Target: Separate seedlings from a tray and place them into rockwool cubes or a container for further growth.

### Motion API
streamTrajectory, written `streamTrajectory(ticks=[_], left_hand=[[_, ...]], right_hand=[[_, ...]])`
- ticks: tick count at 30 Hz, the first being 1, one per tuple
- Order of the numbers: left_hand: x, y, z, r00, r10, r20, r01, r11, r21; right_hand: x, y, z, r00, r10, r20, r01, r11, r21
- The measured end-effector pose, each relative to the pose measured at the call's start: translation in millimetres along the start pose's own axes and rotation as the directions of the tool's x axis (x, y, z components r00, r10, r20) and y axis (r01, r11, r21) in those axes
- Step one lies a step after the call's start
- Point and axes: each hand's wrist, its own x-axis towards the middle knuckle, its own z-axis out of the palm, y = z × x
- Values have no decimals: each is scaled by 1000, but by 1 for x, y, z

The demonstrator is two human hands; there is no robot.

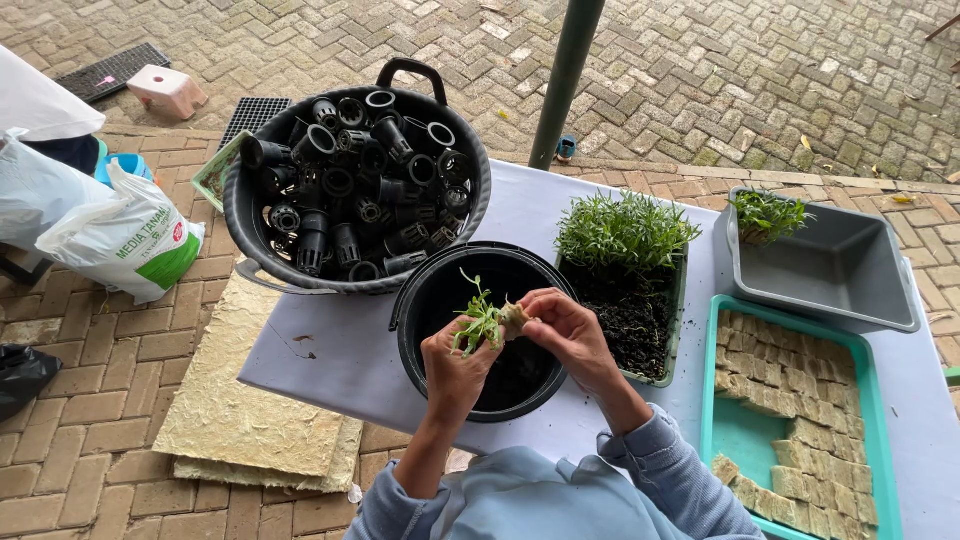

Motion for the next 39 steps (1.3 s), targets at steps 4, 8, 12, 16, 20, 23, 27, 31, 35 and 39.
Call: streamTrajectory(ticks=[4, 8, 12, 16, 20, 23, 27, 31, 35, 39], left_hand=[[1, 3, 3, 1000, -7, 15, 8, 998, -64], [1, 2, 4, 1000, -11, 27, 12, 999, -35], [2, 0, 4, 999, -23, 27, 25, 998, -66], [4, 0, 1, 1000, -12, 28, 13, 1000, -25], [9, 0, -7, 996, -73, 57, 79, 991, -109], [15, -8, -12, 977, -157, 146, 196, 930, -310], [18, -17, -9, 946, -201, 254, 300, 839, -455], [15, -20, -3, 960, -171, 221, 259, 844, -470], [14, -19, 1, 981, -141, 134, 186, 887, -423], [15, -24, 7, 986, -157, 63, 169, 914, -368]], right_hand=[[4, -15, 18, 997, -20, 73, 16, 998, 53], [2, -5, 11, 985, 161, 63, -167, 982, 94], [2, 5, 5, 976, 186, 112, -198, 974, 106], [7, 5, 9, 986, 143, 84, -157, 967, 199], [10, 18, -1, 999, 45, -16, -43, 996, 76], [10, 20, -3, 1000, 4, -21, -4, 1000, 6], [2, 35, -8, 999, -14, 46, 16, 999, -44], [-3, 24, -6, 997, 20, 73, -18, 999, -30], [-8, 7, 4, 987, 150, 65, -159, 973, 164], [-11, 4, 9, 990, 142, 21, -143, 975, 172]])
